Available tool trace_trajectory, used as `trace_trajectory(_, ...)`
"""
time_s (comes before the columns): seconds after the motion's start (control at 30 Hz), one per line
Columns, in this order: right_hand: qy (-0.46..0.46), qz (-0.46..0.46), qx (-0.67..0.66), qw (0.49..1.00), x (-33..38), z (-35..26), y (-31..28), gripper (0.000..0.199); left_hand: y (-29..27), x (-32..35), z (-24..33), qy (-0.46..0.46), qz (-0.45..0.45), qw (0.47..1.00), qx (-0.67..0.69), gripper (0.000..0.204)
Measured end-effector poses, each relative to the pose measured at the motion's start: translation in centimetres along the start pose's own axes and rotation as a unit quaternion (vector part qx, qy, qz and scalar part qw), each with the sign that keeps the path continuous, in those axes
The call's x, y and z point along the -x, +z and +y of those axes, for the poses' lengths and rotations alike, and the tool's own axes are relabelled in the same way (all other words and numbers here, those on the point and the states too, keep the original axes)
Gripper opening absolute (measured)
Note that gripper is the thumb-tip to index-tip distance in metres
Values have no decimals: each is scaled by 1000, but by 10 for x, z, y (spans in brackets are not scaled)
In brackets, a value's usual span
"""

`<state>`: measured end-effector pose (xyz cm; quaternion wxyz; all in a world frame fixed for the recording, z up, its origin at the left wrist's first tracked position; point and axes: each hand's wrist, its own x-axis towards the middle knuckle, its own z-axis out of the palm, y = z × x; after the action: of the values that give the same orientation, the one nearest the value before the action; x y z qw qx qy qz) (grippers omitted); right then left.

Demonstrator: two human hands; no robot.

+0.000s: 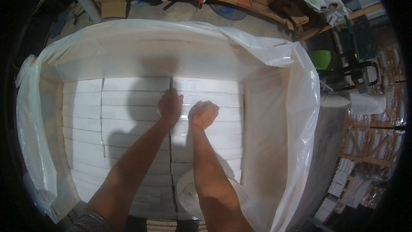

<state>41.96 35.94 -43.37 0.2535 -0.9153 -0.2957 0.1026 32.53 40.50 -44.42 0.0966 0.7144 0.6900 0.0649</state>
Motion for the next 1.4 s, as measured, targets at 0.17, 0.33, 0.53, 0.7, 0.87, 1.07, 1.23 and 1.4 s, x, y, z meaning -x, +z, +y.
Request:
trace_trajectory(0.17,11,-9,9,1000,-8,6,-4,23,0,3,-18,28,-5,998,48,20)
trace_trajectory(0.33,-234,-95,101,962,-10,7,-26,25,-25,24,-25,154,-71,985,-33,40)
trace_trajectory(0.53,-253,-198,226,920,-3,-5,-52,33,-25,28,-32,73,-165,984,15,39)
trace_trajectory(0.7,-157,-296,154,930,8,12,-112,34,-46,75,-68,1,-281,938,205,25)
trace_trajectory(0.87,-100,-276,-16,956,61,48,-209,47,-39,218,-173,119,-250,906,319,17)
trace_trajectory(1.07,-86,-259,31,962,120,123,-303,40,-144,343,-221,1,-452,869,199,22)
trace_trajectory(1.23,-72,-282,226,929,144,223,-310,30,-149,433,-276,-30,-473,824,312,25)
trace_trajectory(1.4,-133,-221,274,926,194,393,-327,17,-167,441,-266,260,-367,833,324,40)
